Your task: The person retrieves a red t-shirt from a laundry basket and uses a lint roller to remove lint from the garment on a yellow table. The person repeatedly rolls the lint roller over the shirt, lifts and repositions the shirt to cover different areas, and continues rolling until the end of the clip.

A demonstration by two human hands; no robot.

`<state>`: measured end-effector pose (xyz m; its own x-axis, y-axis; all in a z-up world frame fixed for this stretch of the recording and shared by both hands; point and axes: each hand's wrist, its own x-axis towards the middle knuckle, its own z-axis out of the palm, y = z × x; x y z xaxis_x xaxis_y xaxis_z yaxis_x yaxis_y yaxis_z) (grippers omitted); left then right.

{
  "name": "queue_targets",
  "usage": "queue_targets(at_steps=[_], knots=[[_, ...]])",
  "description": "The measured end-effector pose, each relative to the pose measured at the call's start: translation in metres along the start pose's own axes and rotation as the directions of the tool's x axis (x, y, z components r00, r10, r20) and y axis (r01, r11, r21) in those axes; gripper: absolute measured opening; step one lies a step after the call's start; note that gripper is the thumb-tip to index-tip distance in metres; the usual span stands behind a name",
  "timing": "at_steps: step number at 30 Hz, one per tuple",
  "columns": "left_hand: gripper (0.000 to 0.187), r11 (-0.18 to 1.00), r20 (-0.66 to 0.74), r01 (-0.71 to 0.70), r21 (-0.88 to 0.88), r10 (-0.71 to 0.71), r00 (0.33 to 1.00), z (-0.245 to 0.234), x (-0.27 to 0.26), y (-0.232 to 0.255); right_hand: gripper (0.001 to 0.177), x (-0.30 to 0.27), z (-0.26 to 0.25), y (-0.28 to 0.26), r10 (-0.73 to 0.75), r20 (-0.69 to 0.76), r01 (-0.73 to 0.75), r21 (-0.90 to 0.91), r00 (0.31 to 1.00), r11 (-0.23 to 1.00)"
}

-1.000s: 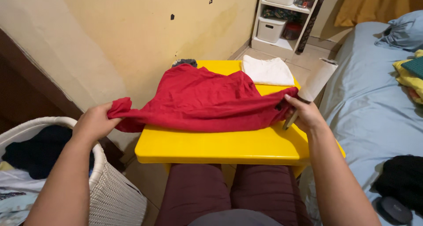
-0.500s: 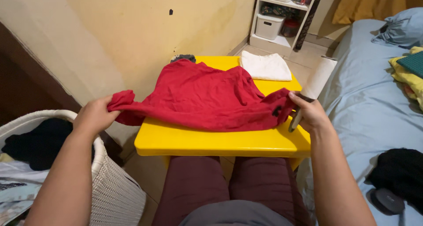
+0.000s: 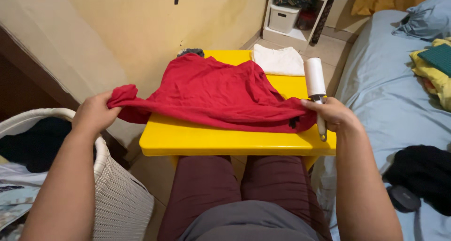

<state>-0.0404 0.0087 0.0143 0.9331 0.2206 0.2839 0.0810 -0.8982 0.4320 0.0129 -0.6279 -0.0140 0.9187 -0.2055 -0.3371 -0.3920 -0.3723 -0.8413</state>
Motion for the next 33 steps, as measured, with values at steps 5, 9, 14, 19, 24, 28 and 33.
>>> queue_targets(at_steps=[5, 9, 14, 19, 24, 28, 33], knots=[[0.036, 0.999, -0.047, -0.019, -0.03, 0.017, 0.999, 0.007, 0.003, -0.015, 0.04, 0.0, -0.008, 0.001, -0.089, 0.092, 0.092, -0.023, 0.992, 0.995], [0.034, 0.957, -0.055, -0.094, -0.274, 0.082, 0.995, 0.016, 0.019, -0.033, 0.026, 0.007, -0.001, 0.008, -0.424, 0.099, 0.345, 0.432, 0.9, 0.833], [0.033, 0.689, 0.028, -0.07, -0.721, 0.131, 0.991, 0.009, 0.033, -0.041, 0.025, 0.014, -0.005, -0.006, -0.636, 0.123, 0.326, 0.775, 0.762, 0.541], [0.023, 0.154, 0.228, 0.216, -0.964, 0.059, 0.972, 0.004, 0.036, -0.04, 0.029, 0.035, -0.027, -0.041, -0.468, 0.135, 0.275, 0.656, 0.873, 0.703], [0.021, 0.168, -0.04, -0.008, -0.986, -0.19, 0.981, 0.031, 0.069, -0.038, 0.034, 0.11, -0.003, -0.089, -0.394, 0.087, 0.268, 0.598, 0.915, 0.756], [0.028, 0.357, 0.131, 0.305, -0.883, -0.436, 0.89, 0.054, 0.085, -0.054, 0.043, 0.147, 0.023, -0.084, -0.199, 0.038, 0.184, 0.251, 0.979, 0.95], [0.041, 0.577, 0.249, 0.473, -0.666, -0.425, 0.87, 0.068, 0.088, -0.073, 0.059, 0.125, 0.05, -0.045, 0.017, 0.047, -0.001, -0.324, 0.999, 0.946]])
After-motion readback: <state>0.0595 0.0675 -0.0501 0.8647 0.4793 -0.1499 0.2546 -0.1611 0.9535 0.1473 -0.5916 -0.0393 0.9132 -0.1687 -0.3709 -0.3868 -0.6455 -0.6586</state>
